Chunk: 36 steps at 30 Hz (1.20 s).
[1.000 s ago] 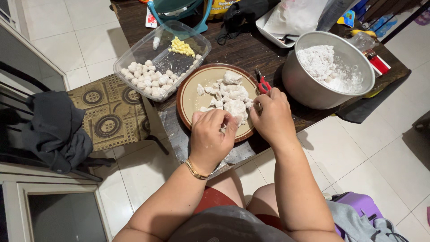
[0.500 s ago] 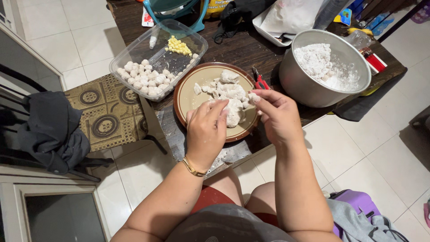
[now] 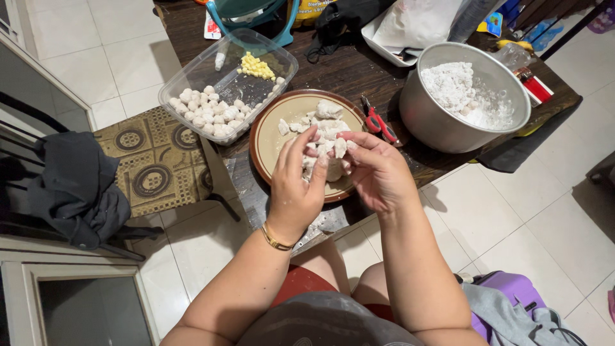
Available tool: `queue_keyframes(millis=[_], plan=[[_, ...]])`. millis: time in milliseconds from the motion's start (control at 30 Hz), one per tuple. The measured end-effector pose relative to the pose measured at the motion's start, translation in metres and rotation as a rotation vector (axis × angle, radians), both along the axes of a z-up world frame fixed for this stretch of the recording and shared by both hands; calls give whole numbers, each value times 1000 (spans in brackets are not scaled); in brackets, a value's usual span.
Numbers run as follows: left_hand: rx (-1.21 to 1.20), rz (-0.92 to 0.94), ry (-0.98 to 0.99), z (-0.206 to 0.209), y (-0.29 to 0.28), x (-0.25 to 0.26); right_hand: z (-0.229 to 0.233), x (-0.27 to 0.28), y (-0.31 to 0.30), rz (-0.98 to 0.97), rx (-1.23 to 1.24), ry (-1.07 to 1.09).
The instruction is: The person takes small pieces of white dough from a plate and rolls them into small balls between their palms, then places the finished dough balls into a clear plastic container.
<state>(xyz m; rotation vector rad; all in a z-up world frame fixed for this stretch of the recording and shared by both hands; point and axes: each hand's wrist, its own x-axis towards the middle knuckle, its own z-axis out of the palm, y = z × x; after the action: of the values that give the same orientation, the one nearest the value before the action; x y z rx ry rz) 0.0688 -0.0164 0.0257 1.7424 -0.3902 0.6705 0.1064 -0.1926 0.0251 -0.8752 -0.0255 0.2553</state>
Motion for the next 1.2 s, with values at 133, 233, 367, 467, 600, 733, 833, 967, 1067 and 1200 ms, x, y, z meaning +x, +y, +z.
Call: queue_keyframes(millis=[133, 233, 367, 467, 600, 733, 833, 967, 1067, 1200], plan=[[83, -22, -128, 2, -1, -1, -3, 0, 5, 24, 26, -39], [27, -57, -55, 3, 2, -1, 0, -1, 14, 5, -10, -61], [-139, -97, 67, 4, 9, -2, 7, -2, 20, 13, -149, -110], [-240, -92, 147, 0, 14, -2, 14, 5, 22, -26, -332, -180], [-620, -239, 282, -13, 22, 5, 37, 33, 23, -172, -742, -342], [-713, -273, 295, -23, 35, 9, 63, 80, 40, -106, -894, -473], [-777, -277, 401, -27, 38, 12, 69, 115, 71, -91, -1156, -667], [-806, -323, 373, -34, 38, 13, 59, 166, 114, 8, -1480, -965], [-798, -315, 434, -37, 42, 13, 46, 196, 140, 67, -1602, -1055], [-813, -310, 450, -38, 53, 16, 33, 224, 167, 139, -1805, -999]])
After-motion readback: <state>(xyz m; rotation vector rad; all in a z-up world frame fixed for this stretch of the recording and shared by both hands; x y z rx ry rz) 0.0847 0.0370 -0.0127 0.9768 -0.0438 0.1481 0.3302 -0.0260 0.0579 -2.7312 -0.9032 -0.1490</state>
